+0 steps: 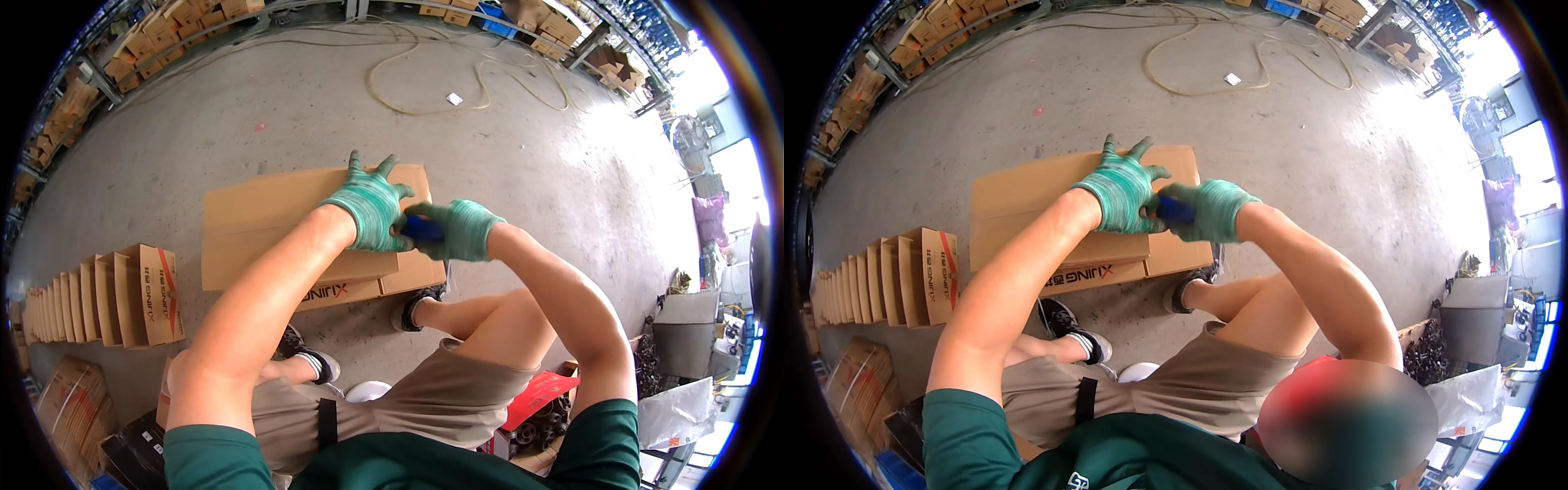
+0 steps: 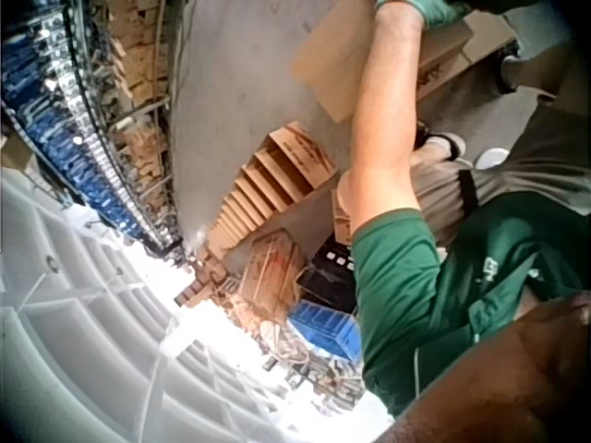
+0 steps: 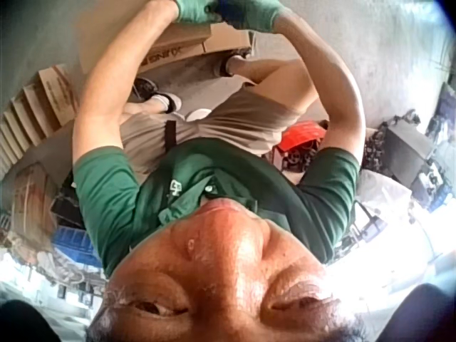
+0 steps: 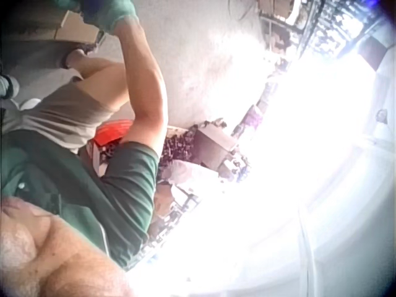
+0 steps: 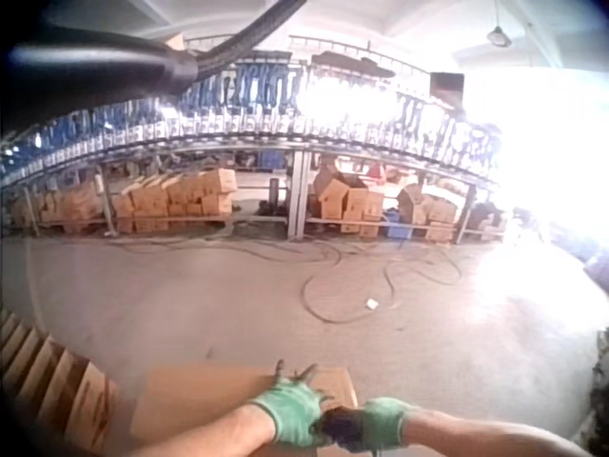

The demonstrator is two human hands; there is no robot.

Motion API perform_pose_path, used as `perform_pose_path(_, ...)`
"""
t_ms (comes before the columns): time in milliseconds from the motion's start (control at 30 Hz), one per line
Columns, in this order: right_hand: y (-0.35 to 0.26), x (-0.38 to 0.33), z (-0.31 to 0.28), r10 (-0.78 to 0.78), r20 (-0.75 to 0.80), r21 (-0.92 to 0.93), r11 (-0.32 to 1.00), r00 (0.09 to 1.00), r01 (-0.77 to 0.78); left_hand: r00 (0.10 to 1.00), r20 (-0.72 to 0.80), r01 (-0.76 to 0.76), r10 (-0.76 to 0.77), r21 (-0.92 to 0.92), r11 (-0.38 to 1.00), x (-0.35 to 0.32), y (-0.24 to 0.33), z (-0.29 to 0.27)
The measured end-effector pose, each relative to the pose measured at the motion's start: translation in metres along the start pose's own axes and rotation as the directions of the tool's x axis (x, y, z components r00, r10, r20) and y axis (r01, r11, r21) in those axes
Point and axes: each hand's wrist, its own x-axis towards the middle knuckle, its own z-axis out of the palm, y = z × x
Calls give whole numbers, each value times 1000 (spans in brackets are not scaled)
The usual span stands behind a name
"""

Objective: The person repeatedly assembles and seals cardboard boxes using a handheld tape dispenser. They fold the flaps of each box, apply tape to the seams, and then move the sealed box aside to begin the process with a new one.

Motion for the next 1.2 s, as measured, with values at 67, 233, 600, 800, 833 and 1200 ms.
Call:
perform_pose_path(67,9,11,37,-168,43,-449,877,985,169,1000,7,-17,17,5,1000,4,7,2)
perform_pose_path(233,19,44,81,19,-286,-1,1000,958,-20,987,-158,-6,8,14,1000,3,2,19)
perform_pose_path(600,41,116,122,478,-135,351,842,868,-409,638,-393,690,-662,-90,718,-122,-76,81)
perform_pose_path(800,-3,59,80,261,-356,665,745,897,47,360,-271,543,-893,-717,437,-178,-95,112)
perform_pose_path(833,-7,59,84,249,-373,631,774,894,48,361,-158,528,-919,-777,341,-176,-89,99)
perform_pose_path(1200,-10,47,52,-104,-312,649,702,944,292,365,18,-440,-931,-878,-189,-257,-144,60)
